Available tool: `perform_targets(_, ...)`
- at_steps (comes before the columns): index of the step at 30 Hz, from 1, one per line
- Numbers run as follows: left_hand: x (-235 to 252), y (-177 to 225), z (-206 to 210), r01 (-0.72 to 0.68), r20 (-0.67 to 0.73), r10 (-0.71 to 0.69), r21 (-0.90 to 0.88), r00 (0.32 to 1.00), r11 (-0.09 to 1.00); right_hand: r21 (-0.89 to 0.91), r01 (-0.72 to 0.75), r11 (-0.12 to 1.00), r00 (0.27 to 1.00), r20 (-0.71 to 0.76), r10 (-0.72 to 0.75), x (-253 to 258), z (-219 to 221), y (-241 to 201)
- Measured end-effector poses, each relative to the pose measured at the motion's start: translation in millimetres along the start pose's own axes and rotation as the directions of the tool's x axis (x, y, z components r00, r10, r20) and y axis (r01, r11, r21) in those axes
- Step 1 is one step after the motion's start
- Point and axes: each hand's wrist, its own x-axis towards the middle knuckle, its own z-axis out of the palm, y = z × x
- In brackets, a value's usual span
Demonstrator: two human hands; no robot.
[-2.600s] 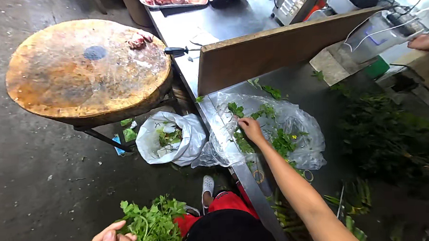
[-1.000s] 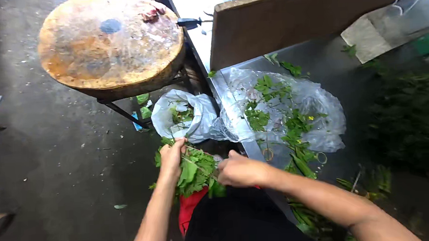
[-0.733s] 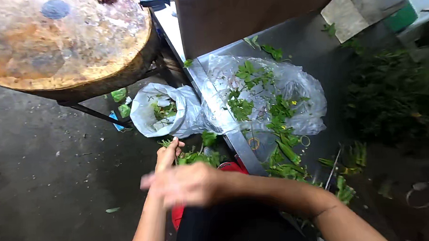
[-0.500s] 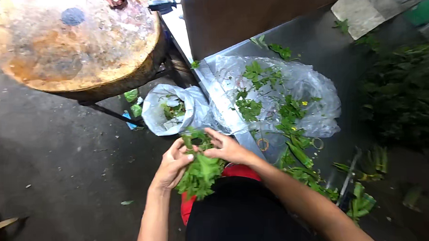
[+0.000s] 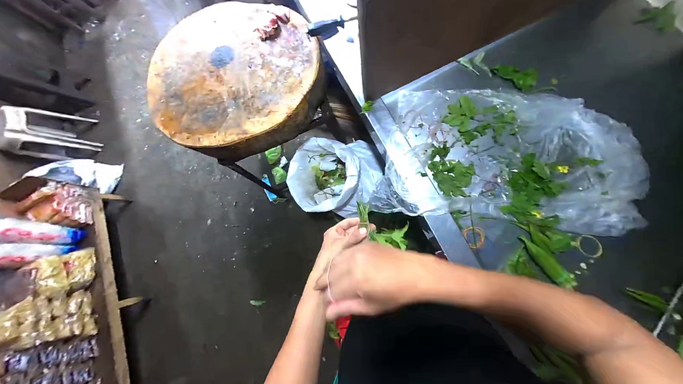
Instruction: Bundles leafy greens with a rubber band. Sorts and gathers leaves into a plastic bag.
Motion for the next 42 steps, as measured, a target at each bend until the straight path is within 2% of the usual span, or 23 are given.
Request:
perform_targets(1, -2, 9, 3, -0.03, -0.084, 0.026, -0.053, 0.996, 0.998, 0.009, 0.024, 1.0, 0.996, -0.082, -0.023, -4, 8, -7)
perform_targets(3, -8, 21, 5, -0.152, -0.246, 0.13, -0.07, 0.96, 0.986, 0.057, -0.18, 0.982, 0.944, -0.271, 0.189, -13, 18, -1)
perform_targets(5, -12, 20, 1, -0.326, -0.349, 0.288, -0.055, 0.892, 0.944, 0.224, -0.508, 0.832, 0.774, -0.306, 0.555, -21, 15, 25)
perform_targets(6, -14, 15, -1, -0.418, -0.324, 0.416, 0.067, 0.849, 0.906, 0.301, -0.622, 0.723, 0.681, -0.248, 0.689, -23, 7, 36)
perform_targets(7, -16, 7, -2, -0.502, -0.237, 0.554, 0.248, 0.798, 0.829, 0.346, -0.695, 0.63, 0.609, -0.181, 0.772, -22, -3, 42)
perform_targets(9, -21, -17, 0, -0.651, 0.085, 0.716, 0.501, 0.693, 0.57, 0.362, -0.769, 0.527, 0.562, -0.009, 0.827, -17, -26, 46)
perform_targets(11, -29, -34, 9, -0.76, 0.308, 0.729, 0.485, 0.611, 0.432, 0.381, -0.811, 0.445, 0.528, 0.148, 0.836, -11, -43, 55)
perform_targets(12, -34, -36, 13, -0.796, 0.331, 0.739, 0.399, 0.587, 0.454, 0.433, -0.81, 0.395, 0.514, 0.202, 0.834, -11, -43, 62)
perform_targets(14, -43, -28, 13, -0.775, 0.214, 0.744, 0.188, 0.632, 0.604, 0.616, -0.707, 0.346, 0.562, 0.193, 0.804, -25, -31, 69)
perform_targets(16, -49, -14, 5, -0.652, 0.034, 0.651, 0.041, 0.758, 0.757, 0.698, -0.559, 0.447, 0.678, 0.076, 0.731, -45, -12, 64)
perform_targets(18, -52, -9, -8, -0.482, 0.029, 0.481, 0.018, 0.876, 0.876, 0.693, -0.459, 0.556, 0.784, 0.022, 0.62, -58, -1, 58)
perform_targets(20, -54, -9, -14, -0.338, 0.194, 0.312, 0.118, 0.93, 0.934, 0.598, -0.467, 0.651, 0.839, 0.067, 0.54, -51, -2, 54)
perform_targets(23, -52, -10, -17, -0.297, 0.386, 0.162, 0.322, 0.908, 0.899, 0.308, -0.45, 0.838, 0.89, 0.238, 0.39, -14, -10, 45)
perform_targets(26, -50, -15, -32, -0.205, 0.272, 0.159, 0.15, 0.949, 0.967, -0.088, -0.18, 0.98, 0.908, 0.369, 0.2, 29, 4, 7)
perform_targets(28, -37, -14, -41, -0.249, 0.147, 0.249, -0.019, 0.957, 0.968, -0.176, -0.056, 0.983, 0.968, 0.23, 0.096, 42, 24, -15)
perform_targets(29, -37, -9, -46, -0.274, 0.065, 0.278, -0.066, 0.958, 0.96, -0.184, -0.094, 0.978, 0.988, 0.101, 0.114, 42, 33, -17)
perform_targets(31, -43, 14, -51, -0.295, -0.176, 0.273, -0.114, 0.946, 0.949, -0.122, -0.331, 0.936, 0.933, -0.19, 0.305, 41, 42, -5)
perform_targets(32, -45, 20, -56, -0.339, -0.22, 0.318, -0.068, 0.922, 0.938, -0.013, -0.506, 0.863, 0.831, -0.276, 0.483, 40, 40, 1)
perform_targets(34, -46, 15, -63, -0.478, -0.157, 0.496, 0.141, 0.854, 0.867, 0.295, -0.721, 0.627, 0.577, -0.247, 0.779, 46, 32, 11)
perform_targets(35, -46, 7, -66, -0.557, -0.048, 0.584, 0.249, 0.81, 0.792, 0.383, -0.751, 0.538, 0.517, -0.166, 0.84, 50, 27, 14)
perform_targets(37, -53, -7, -76, -0.682, 0.224, 0.647, 0.323, 0.729, 0.656, 0.466, -0.785, 0.409, 0.475, 0.029, 0.879, 60, 17, 17)
perform_targets(39, -63, -6, -87, -0.744, 0.397, 0.637, 0.234, 0.661, 0.626, 0.613, -0.735, 0.291, 0.458, 0.131, 0.879, 63, 13, 26)
perform_targets(42, -74, 15, -96, -0.703, 0.29, 0.682, -0.042, 0.671, 0.709, 0.791, -0.494, 0.361, 0.545, -0.042, 0.838, 49, 39, 26)
